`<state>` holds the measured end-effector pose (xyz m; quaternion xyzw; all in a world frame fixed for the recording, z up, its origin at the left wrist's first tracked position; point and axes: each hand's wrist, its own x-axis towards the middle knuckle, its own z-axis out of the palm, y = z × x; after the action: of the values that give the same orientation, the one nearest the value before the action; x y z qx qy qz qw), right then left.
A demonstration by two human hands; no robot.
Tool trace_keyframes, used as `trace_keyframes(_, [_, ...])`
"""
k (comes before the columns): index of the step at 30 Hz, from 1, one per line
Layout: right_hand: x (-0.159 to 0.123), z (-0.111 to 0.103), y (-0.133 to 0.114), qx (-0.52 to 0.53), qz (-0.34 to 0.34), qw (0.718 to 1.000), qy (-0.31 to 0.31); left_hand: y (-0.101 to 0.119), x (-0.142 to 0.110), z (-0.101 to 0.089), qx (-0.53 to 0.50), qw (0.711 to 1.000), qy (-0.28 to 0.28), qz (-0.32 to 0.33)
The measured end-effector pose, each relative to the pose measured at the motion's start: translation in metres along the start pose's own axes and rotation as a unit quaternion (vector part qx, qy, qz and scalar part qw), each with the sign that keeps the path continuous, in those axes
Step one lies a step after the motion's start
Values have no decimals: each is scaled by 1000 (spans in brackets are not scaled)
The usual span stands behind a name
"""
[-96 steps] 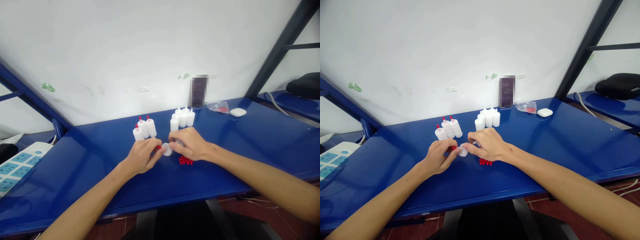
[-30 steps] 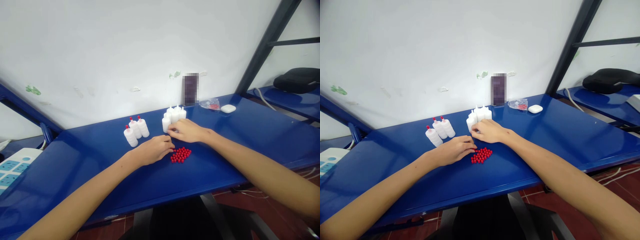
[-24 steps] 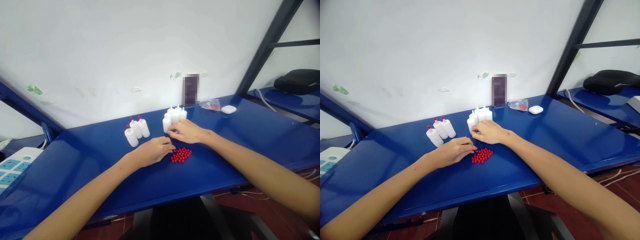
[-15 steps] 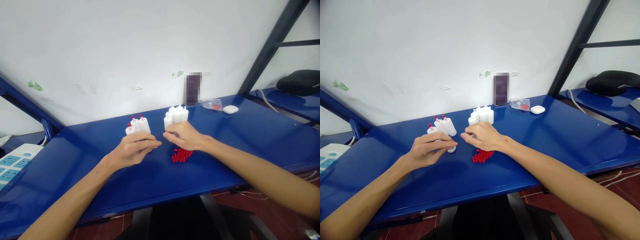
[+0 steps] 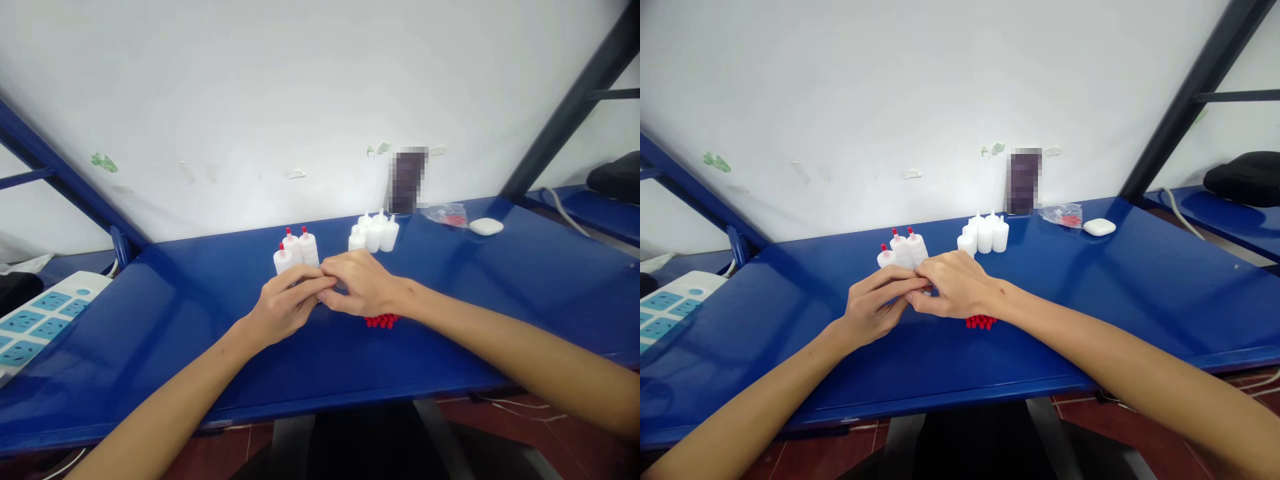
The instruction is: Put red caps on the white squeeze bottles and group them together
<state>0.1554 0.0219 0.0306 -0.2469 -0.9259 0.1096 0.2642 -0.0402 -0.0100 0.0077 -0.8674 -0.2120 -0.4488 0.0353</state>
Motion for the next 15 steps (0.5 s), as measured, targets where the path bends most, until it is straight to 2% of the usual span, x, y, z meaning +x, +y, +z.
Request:
trace_keyframes(4, [-7,4,-1,32,10,999,4,2,0,3,-22,1000,-11,-19])
trace_keyframes(11, [-10,5,-3,76,3,997,5,11,5,12,-64,992,-3,-111])
trace_keyframes(15, [-8,2,0,78,10,997,9,8,12,0,-62,992,-8,-113])
